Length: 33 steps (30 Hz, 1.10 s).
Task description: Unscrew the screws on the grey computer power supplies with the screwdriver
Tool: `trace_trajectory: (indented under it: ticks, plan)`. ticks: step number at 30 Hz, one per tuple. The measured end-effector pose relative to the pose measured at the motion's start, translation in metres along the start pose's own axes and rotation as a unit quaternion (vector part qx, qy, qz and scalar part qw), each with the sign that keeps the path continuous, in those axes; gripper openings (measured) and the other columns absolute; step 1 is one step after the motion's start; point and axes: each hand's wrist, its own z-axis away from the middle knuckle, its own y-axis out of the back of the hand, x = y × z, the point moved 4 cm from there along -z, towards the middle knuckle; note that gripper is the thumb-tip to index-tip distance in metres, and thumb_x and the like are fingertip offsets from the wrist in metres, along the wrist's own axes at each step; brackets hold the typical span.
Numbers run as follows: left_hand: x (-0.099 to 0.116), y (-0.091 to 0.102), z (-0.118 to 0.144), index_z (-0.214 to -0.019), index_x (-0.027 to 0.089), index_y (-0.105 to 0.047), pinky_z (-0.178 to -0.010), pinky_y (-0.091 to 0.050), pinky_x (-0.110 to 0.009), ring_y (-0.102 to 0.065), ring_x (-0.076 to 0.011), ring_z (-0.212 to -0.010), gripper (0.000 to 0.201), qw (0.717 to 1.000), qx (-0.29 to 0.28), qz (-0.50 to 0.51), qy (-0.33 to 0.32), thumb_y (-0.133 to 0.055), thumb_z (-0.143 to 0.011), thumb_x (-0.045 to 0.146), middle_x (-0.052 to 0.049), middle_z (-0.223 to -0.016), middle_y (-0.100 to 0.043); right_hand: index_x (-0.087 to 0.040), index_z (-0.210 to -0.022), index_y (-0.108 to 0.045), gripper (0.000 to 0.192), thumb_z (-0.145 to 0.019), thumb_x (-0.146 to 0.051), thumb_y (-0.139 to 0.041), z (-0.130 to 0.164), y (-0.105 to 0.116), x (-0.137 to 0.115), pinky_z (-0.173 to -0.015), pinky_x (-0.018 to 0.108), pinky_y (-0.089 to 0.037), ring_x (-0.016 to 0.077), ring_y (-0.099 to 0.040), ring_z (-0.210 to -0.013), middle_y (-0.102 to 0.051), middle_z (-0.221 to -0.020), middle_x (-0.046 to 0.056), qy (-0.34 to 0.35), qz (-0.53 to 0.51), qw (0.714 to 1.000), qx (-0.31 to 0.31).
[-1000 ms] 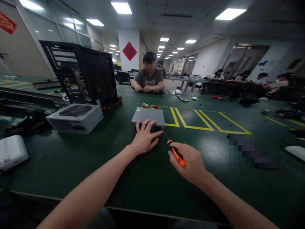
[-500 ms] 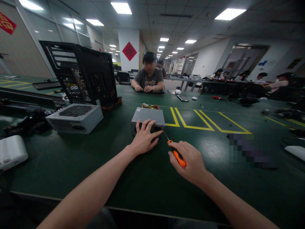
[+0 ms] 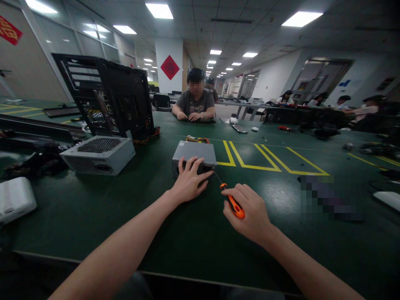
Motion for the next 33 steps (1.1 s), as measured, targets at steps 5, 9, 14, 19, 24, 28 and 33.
trace_trajectory:
  ticks: [5,9,14,19,24,28,33]
  plan:
    - [0.0005,0.0006,0.0001,-0.119,0.035,-0.054,-0.102,-0.007,-0.061,-0.023,-0.0321,-0.127,0.036,1.0,-0.002,-0.002,-0.001,-0.05,-0.082,0.033,-0.008,-0.134,-0.034,-0.015,-0.095,-0.055,0.019,-0.082,-0.028,-0.048,0.0004,-0.0006,0.0013,-0.062,0.028,-0.04,0.0145,-0.052,-0.066,-0.06,-0.078,0.005,-0.002,-0.004,1.0,0.007]
    - [0.0008,0.0025,0.0,-0.119,0.035,-0.054,-0.102,-0.007,-0.061,-0.023,-0.0325,-0.127,0.037,1.0,-0.005,-0.004,-0.003,-0.05,-0.083,0.033,-0.008,-0.134,-0.034,-0.015,-0.093,-0.054,0.018,-0.084,-0.028,-0.046,0.0009,-0.001,0.0035,-0.06,0.027,-0.041,0.0134,-0.053,-0.061,-0.061,-0.077,0.004,-0.015,0.004,1.0,0.019]
    - [0.0012,0.004,0.0,-0.119,0.035,-0.054,-0.102,-0.007,-0.061,-0.024,-0.0319,-0.127,0.036,1.0,-0.004,-0.004,-0.006,-0.05,-0.083,0.032,-0.007,-0.135,-0.034,-0.015,-0.088,-0.055,0.015,-0.082,-0.026,-0.046,0.0007,-0.0001,0.0034,-0.059,0.027,-0.04,0.0135,-0.052,-0.061,-0.06,-0.073,0.004,-0.012,0.009,1.0,0.018]
    - [0.0015,0.0039,0.0,-0.119,0.034,-0.054,-0.102,-0.008,-0.061,-0.024,-0.0325,-0.127,0.036,1.0,-0.006,-0.007,-0.009,-0.05,-0.083,0.033,-0.008,-0.135,-0.034,-0.015,-0.087,-0.056,0.018,-0.083,-0.029,-0.045,0.0009,0.0001,0.0044,-0.057,0.026,-0.038,0.0128,-0.052,-0.059,-0.06,-0.071,0.003,-0.031,0.011,0.999,0.011]
    - [0.0015,0.0032,-0.0004,-0.119,0.034,-0.054,-0.102,-0.008,-0.061,-0.024,-0.0327,-0.127,0.037,1.0,-0.005,-0.007,-0.009,-0.05,-0.083,0.032,-0.009,-0.134,-0.034,-0.016,-0.087,-0.056,0.021,-0.084,-0.033,-0.046,0.0017,0.0003,0.0049,-0.057,0.026,-0.037,0.0125,-0.052,-0.058,-0.059,-0.07,0.002,-0.035,0.015,0.999,0.011]
    - [0.0019,0.0029,-0.0008,-0.118,0.034,-0.055,-0.102,-0.007,-0.061,-0.024,-0.0327,-0.126,0.037,1.0,0.0,-0.001,-0.003,-0.052,-0.082,0.031,-0.008,-0.134,-0.035,-0.016,-0.087,-0.056,0.018,-0.083,-0.031,-0.047,0.0013,-0.0002,0.0048,-0.058,0.026,-0.038,0.013,-0.052,-0.058,-0.06,-0.071,0.003,-0.028,0.016,0.999,0.016]
    - [0.0021,0.0038,-0.0006,-0.117,0.034,-0.055,-0.102,-0.006,-0.061,-0.024,-0.0323,-0.126,0.037,1.0,0.001,0.007,0.001,-0.053,-0.081,0.031,-0.007,-0.134,-0.036,-0.015,-0.091,-0.055,0.016,-0.082,-0.027,-0.048,0.0016,0.0,0.0058,-0.059,0.027,-0.038,0.0128,-0.05,-0.059,-0.059,-0.073,0.003,-0.025,0.013,0.999,0.026]
